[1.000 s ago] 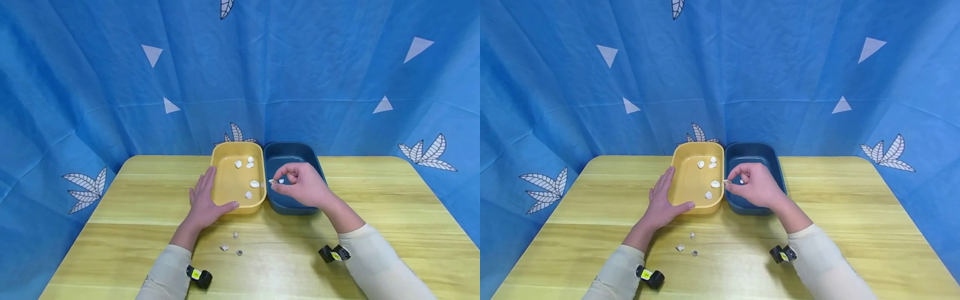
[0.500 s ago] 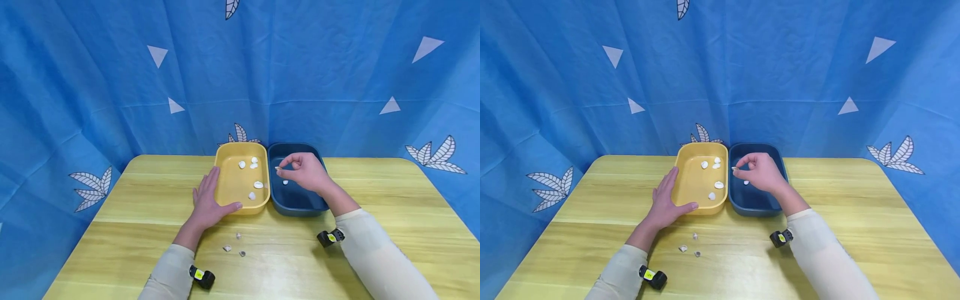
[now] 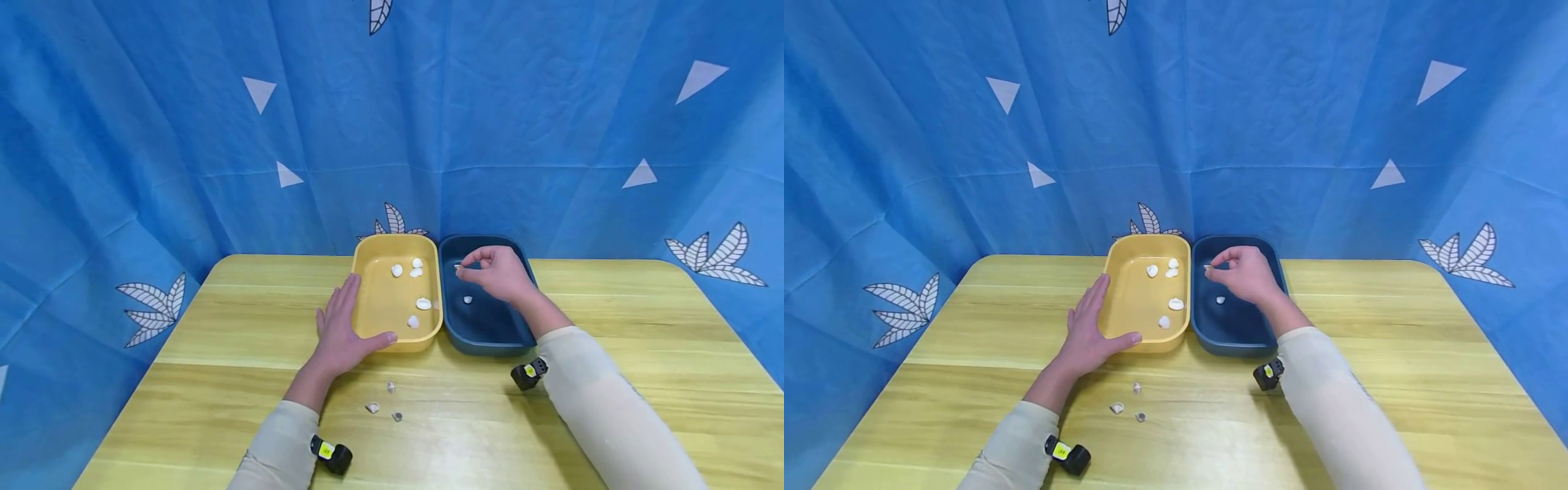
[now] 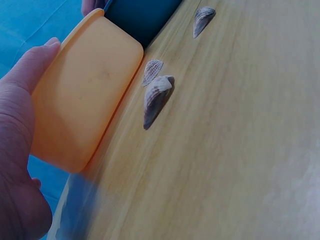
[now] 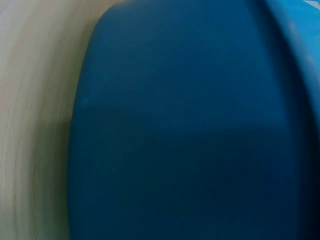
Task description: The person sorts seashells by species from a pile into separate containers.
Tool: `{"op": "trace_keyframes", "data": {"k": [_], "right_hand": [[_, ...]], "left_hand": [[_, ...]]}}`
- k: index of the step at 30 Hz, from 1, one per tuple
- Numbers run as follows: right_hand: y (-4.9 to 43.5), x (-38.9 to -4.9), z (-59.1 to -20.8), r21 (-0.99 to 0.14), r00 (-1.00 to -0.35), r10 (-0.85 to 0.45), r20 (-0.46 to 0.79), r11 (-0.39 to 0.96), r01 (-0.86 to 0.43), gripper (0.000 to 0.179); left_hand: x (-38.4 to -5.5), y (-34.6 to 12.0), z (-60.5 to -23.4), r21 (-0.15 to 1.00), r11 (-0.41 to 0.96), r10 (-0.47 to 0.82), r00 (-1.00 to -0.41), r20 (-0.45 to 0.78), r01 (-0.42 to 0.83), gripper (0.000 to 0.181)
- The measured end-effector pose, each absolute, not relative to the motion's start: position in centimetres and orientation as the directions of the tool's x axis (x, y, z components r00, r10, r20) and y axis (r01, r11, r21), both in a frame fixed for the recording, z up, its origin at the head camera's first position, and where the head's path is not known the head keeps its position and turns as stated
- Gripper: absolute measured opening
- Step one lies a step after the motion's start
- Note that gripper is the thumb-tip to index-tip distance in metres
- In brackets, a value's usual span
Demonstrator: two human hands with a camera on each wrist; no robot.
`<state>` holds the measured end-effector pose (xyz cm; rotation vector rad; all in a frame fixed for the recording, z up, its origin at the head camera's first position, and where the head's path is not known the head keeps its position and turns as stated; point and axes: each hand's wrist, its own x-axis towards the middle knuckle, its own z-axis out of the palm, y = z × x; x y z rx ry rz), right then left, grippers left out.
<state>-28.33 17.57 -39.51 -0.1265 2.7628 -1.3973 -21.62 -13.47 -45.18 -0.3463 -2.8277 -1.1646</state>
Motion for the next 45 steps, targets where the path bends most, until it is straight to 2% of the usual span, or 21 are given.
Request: {"op": "trace_keyframes", "data": {"k": [10,27,45], "right_hand": [[17.7,-29.3,-41.3,-0.788,-0.999,-0.033,-0.023,0.616,-0.002,0.021],[17.6,-29.7,-42.3,-0.772,-0.996,-0.065,-0.066,0.636,0.010,0.021],[17.2,-29.3,-41.4,-0.776,-0.997,-0.078,-0.027,0.630,-0.028,0.023]], "left_hand": [[-21.5,-13.5,-45.2,0.689,0.688,0.186,-0.973,0.139,0.230,0.123],[-21.4,-13.5,-45.3,0.697,0.674,0.183,-0.969,0.164,0.245,0.122],[-21.7,-13.5,-45.4,0.698,0.675,0.179,-0.971,0.157,0.237,0.122]]}}
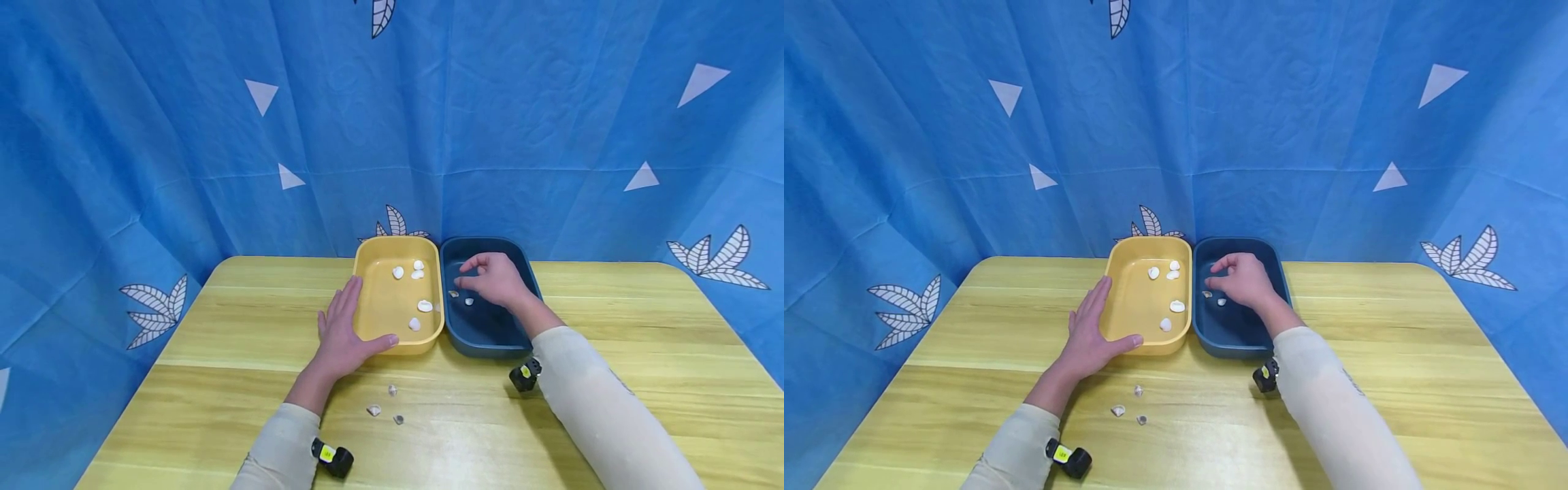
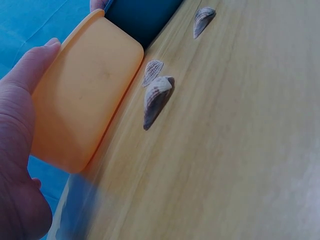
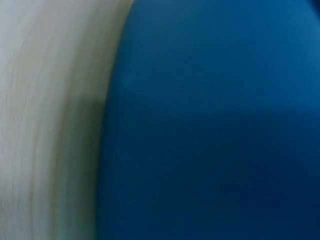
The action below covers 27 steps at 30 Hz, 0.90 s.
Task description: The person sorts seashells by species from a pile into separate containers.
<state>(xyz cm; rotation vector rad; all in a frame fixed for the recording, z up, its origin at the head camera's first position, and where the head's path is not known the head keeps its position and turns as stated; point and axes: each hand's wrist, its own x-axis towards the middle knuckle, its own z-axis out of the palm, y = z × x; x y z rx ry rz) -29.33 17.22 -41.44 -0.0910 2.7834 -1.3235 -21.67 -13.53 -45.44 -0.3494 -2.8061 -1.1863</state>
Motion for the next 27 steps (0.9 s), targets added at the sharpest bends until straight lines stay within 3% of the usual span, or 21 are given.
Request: {"op": "trace_keyframes", "data": {"k": [13,27], "right_hand": [[15.9,-25.7,-38.6,-0.782,-0.973,-0.210,0.100,0.588,-0.208,0.026],[13.5,-19.8,-36.9,-0.760,-0.894,-0.373,0.249,0.497,-0.419,0.020]], "left_hand": [[-21.7,-13.6,-45.6,0.691,0.681,0.180,-0.970,0.166,0.244,0.123],[-21.7,-13.5,-45.4,0.692,0.679,0.179,-0.970,0.167,0.245,0.121]]}}
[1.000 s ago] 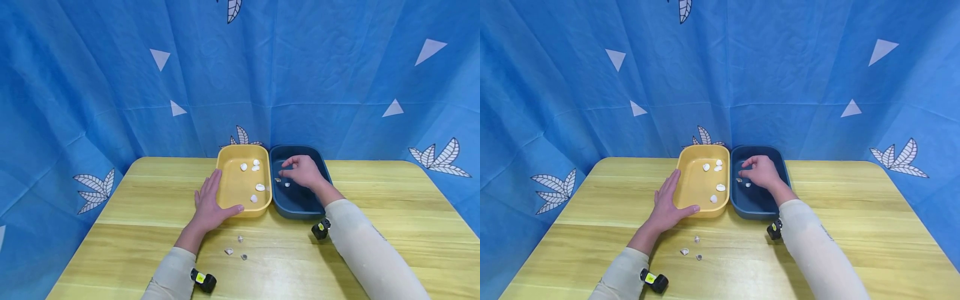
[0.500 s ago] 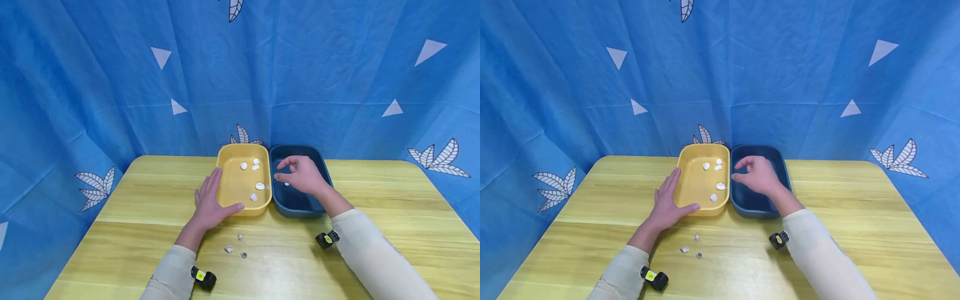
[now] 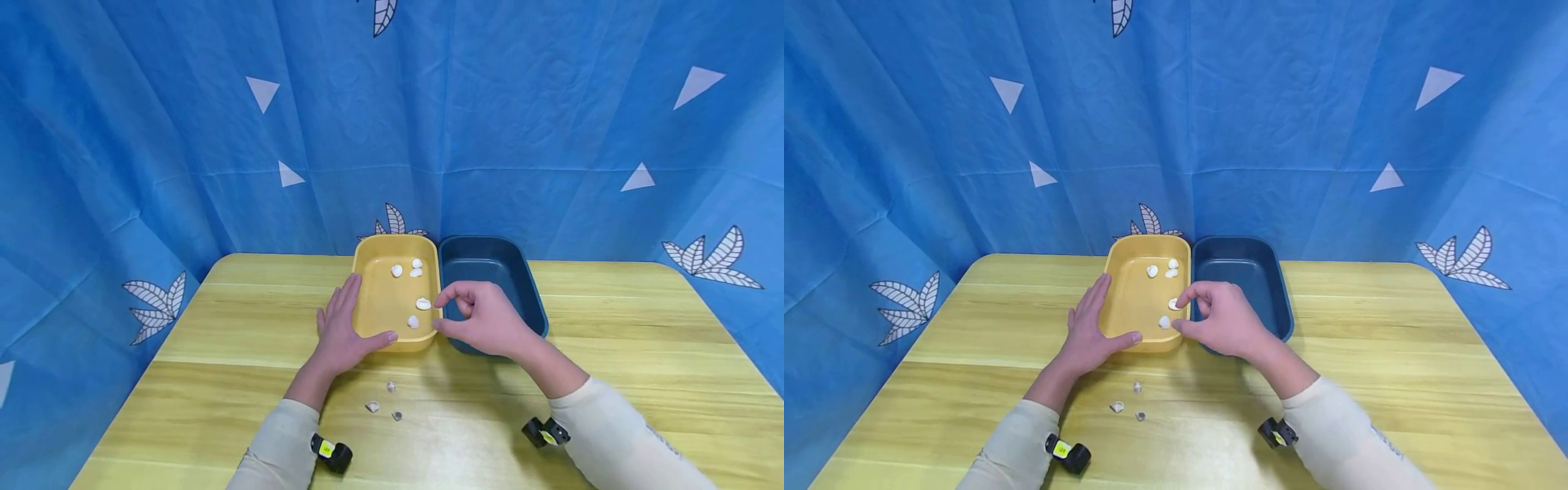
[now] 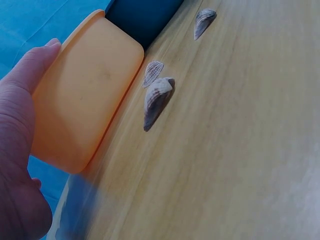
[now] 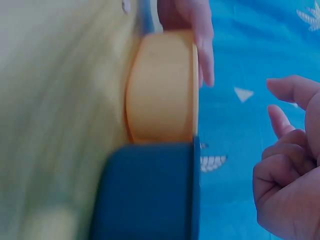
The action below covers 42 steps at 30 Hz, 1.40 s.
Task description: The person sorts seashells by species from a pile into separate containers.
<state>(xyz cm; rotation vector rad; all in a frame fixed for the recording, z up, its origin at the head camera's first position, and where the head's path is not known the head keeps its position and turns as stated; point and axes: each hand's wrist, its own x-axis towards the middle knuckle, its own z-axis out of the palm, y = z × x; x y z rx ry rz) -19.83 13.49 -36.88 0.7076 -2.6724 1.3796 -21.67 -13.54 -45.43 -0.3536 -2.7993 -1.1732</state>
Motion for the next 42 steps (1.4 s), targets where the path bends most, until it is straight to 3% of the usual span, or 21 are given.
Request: {"op": "trace_keyframes", "data": {"k": [21,42], "right_hand": [[10.3,-15.8,-40.9,-0.840,-0.842,-0.509,0.179,0.367,-0.400,0.019],[8.5,-16.4,-44.3,-0.850,-0.806,-0.571,0.157,0.337,-0.404,0.016]], "left_hand": [[-21.4,-13.6,-45.5,0.685,0.687,0.178,-0.970,0.163,0.241,0.121],[-21.7,-13.6,-45.5,0.675,0.690,0.182,-0.965,0.188,0.262,0.120]]}}
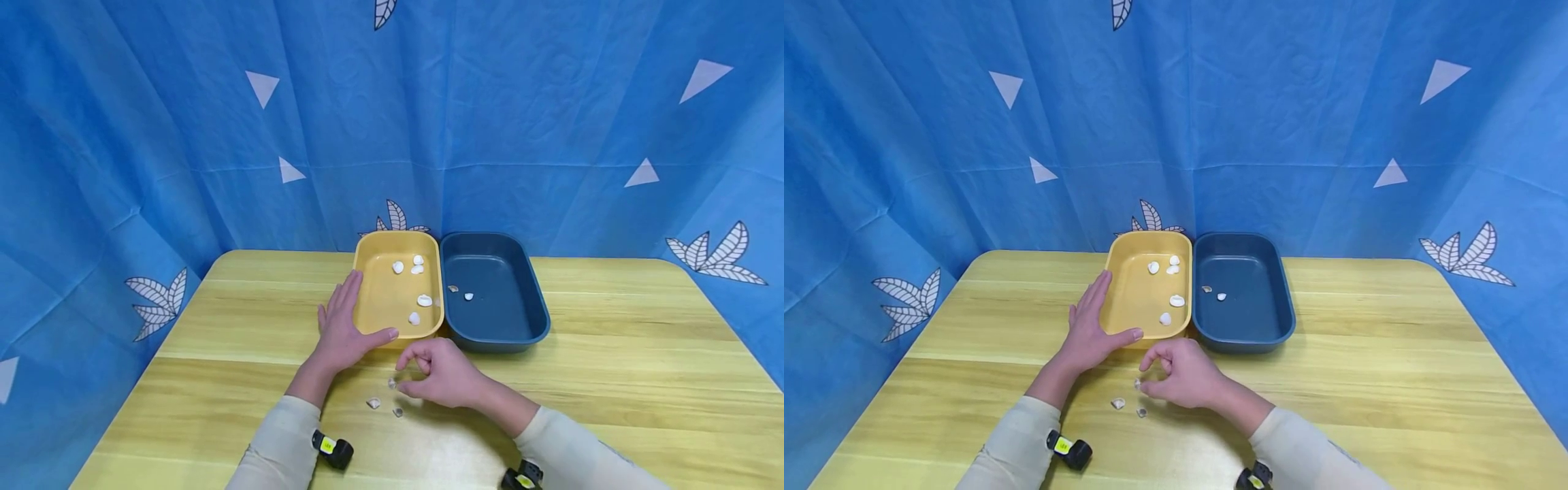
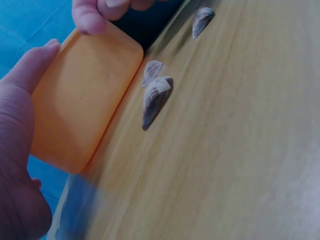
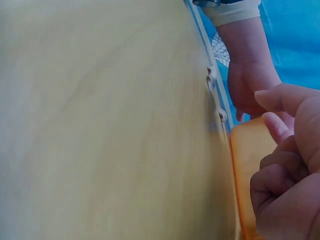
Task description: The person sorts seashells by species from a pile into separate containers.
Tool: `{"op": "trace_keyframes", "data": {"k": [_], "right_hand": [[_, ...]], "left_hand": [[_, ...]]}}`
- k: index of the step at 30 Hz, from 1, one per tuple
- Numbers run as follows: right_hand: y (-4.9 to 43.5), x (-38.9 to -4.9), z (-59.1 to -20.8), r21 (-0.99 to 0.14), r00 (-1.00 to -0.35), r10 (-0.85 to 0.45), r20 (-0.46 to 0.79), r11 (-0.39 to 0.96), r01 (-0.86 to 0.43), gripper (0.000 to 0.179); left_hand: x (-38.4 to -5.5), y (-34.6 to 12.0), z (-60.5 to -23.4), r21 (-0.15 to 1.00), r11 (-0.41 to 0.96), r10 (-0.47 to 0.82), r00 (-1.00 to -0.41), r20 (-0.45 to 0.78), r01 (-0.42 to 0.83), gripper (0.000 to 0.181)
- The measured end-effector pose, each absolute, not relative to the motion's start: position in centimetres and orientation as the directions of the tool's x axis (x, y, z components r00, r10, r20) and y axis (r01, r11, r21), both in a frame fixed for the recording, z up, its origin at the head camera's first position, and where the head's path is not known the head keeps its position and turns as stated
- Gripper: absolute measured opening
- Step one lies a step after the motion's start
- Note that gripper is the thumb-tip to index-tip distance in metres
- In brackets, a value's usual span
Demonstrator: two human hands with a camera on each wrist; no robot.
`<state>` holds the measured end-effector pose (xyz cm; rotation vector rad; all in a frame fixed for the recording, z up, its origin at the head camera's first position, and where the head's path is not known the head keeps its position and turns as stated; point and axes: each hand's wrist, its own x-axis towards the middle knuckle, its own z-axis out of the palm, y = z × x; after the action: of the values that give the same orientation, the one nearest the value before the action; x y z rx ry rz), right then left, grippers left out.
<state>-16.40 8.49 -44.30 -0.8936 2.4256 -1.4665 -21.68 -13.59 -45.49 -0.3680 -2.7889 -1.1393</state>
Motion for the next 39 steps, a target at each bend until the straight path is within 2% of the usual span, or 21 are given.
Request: {"op": "trace_keyframes", "data": {"k": [7,25,39], "right_hand": [[8.0,-16.9,-45.3,-0.836,-0.801,-0.593,0.081,0.397,-0.379,0.018],[7.3,-17.7,-45.5,-0.789,-0.767,-0.641,0.040,0.451,-0.418,0.017],[7.3,-18.0,-45.5,-0.780,-0.749,-0.662,-0.025,0.482,-0.400,0.012]], "left_hand": [[-21.6,-13.6,-45.4,0.679,0.686,0.186,-0.965,0.182,0.261,0.120],[-21.6,-13.6,-45.3,0.689,0.676,0.185,-0.965,0.186,0.262,0.120],[-21.7,-13.5,-45.5,0.687,0.674,0.188,-0.962,0.197,0.273,0.120]]}}
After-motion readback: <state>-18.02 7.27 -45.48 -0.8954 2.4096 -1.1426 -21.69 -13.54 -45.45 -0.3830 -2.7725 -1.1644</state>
